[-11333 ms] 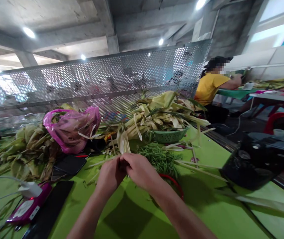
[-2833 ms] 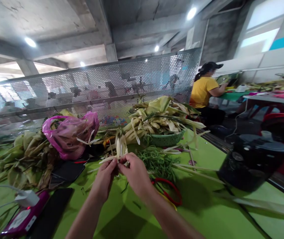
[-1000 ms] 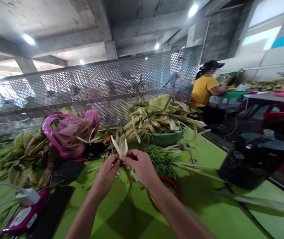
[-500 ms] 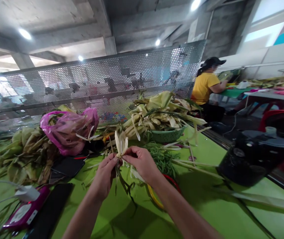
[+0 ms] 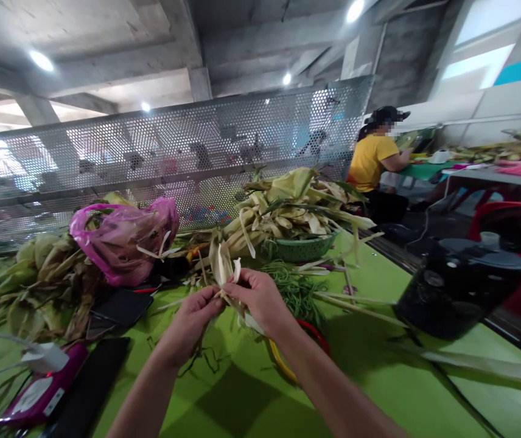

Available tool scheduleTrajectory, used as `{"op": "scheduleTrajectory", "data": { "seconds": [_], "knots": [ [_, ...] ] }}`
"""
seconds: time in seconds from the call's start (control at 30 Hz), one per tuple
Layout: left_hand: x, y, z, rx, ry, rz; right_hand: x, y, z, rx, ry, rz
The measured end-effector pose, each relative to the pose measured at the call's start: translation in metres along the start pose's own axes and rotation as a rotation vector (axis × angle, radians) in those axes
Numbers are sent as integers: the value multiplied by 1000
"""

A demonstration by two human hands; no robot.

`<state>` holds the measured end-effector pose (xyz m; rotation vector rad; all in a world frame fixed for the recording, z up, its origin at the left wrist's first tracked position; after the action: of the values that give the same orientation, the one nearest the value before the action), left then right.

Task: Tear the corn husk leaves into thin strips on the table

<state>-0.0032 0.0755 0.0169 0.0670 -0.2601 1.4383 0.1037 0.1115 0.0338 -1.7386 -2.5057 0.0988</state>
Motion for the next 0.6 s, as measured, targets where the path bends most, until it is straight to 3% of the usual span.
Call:
{"op": "scheduleTrajectory", "data": {
  "seconds": [0.13,0.33,0.53,0.6],
  "knots": [
    [2,-2,3,120,-64,8,3,0,2,-47,4,-37],
    [3,10,6,302,-84,90,4,3,-9,-327,192,-5],
    [4,24,1,276,-81,229,2,-6,10,-138,-14,-83],
    [4,24,1,260,-90,241,3,-7,8,-129,4,-79]
  ]
}}
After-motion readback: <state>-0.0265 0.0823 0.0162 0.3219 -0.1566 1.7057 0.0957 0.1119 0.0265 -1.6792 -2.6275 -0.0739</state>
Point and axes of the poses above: each hand's wrist, its own x-axis towards the middle knuckle, its own y-axis out of the back of the hand, z = x × y, the point moved 8 cm from there along x, towards the middle knuckle, and after that the axes turned 4 degrees about -y, right-handed, at the moved point
